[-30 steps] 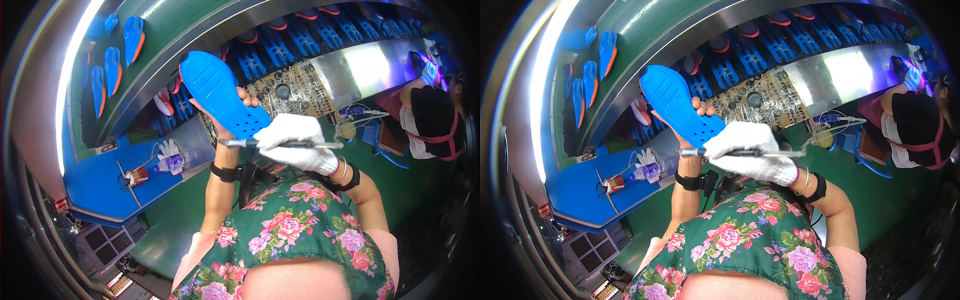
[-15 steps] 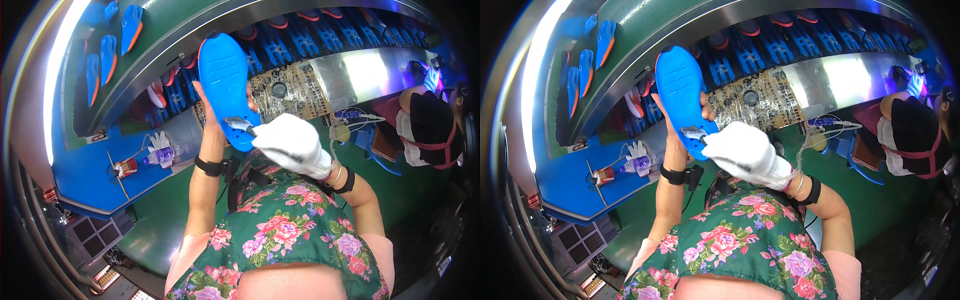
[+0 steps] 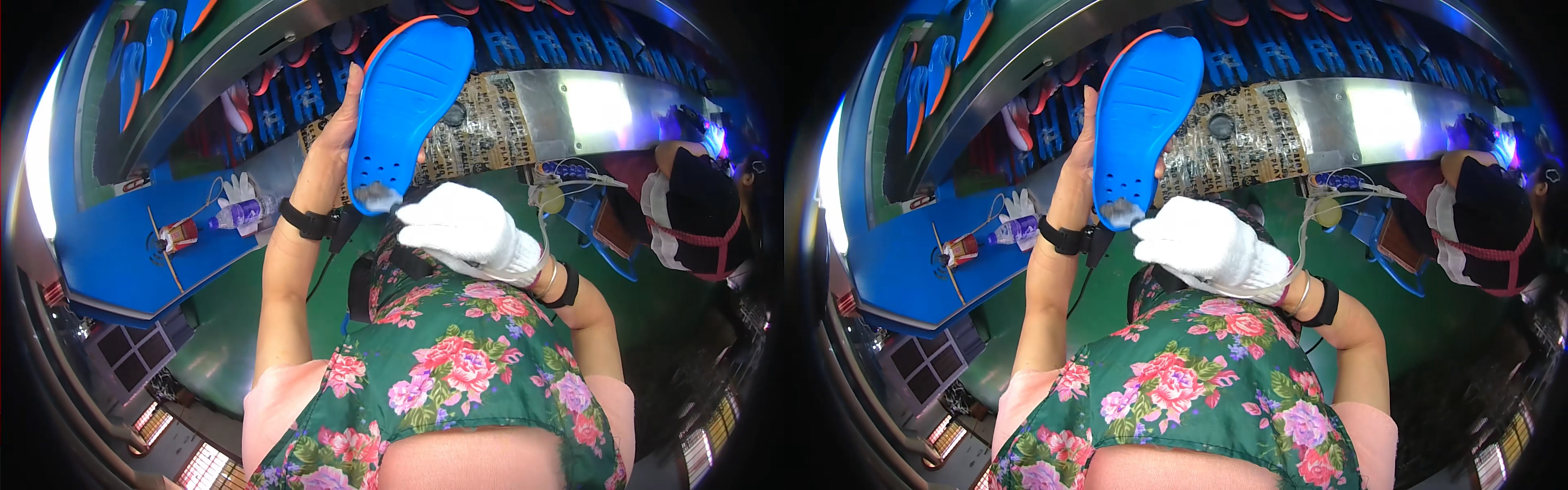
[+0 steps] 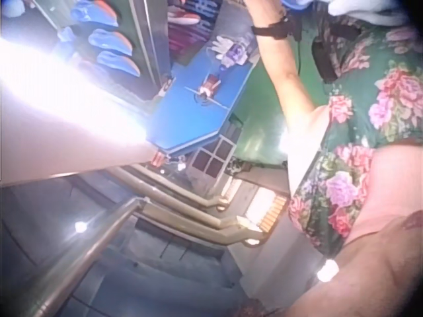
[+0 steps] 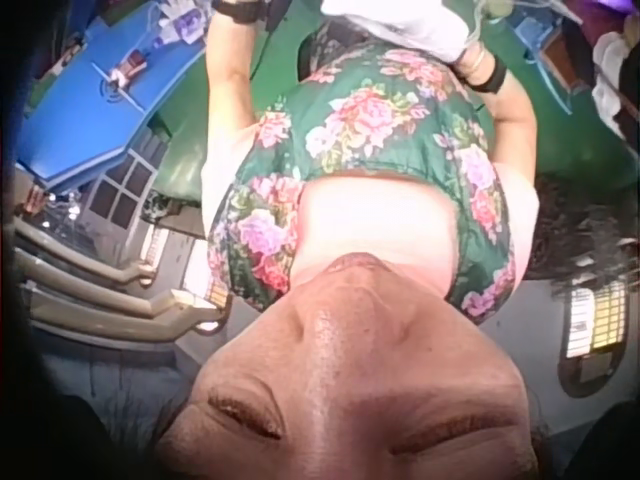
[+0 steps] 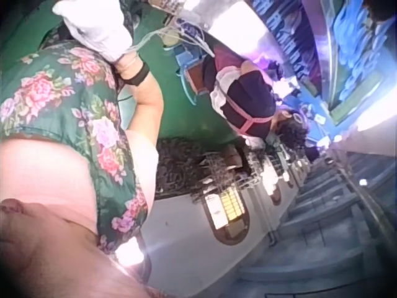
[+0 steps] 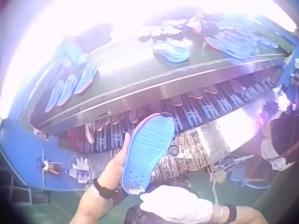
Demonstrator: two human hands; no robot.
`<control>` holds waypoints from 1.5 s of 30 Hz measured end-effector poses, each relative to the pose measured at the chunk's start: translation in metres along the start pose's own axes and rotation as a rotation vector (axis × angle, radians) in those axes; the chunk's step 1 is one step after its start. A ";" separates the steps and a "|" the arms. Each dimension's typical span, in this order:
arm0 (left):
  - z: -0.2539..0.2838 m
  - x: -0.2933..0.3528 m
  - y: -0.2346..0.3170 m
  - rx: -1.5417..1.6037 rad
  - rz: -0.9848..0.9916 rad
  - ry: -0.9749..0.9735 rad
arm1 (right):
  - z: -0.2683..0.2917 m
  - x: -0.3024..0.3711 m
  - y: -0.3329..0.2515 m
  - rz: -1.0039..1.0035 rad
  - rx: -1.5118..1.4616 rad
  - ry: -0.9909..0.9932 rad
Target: Applying adhesive to blue shoe outsoles on a production line.
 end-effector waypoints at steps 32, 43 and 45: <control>0.036 0.035 -0.059 0.616 -0.339 0.293 | 0.062 0.007 0.068 -0.480 -0.146 0.339; -0.037 0.016 -0.046 0.450 -0.380 -0.069 | 0.078 -0.025 0.030 -0.280 0.110 0.402; -0.039 0.015 -0.045 0.359 -0.410 0.023 | 0.080 -0.033 0.024 -0.215 0.174 0.359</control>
Point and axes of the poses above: each hand's wrist, its own x-axis away from the middle knuckle, its own z-axis out of the back of the hand, y = z × x, the point moved 10 cm from there along -x, towards the middle knuckle, and after that the axes turned 7 degrees about y, right-handed, at the moved point
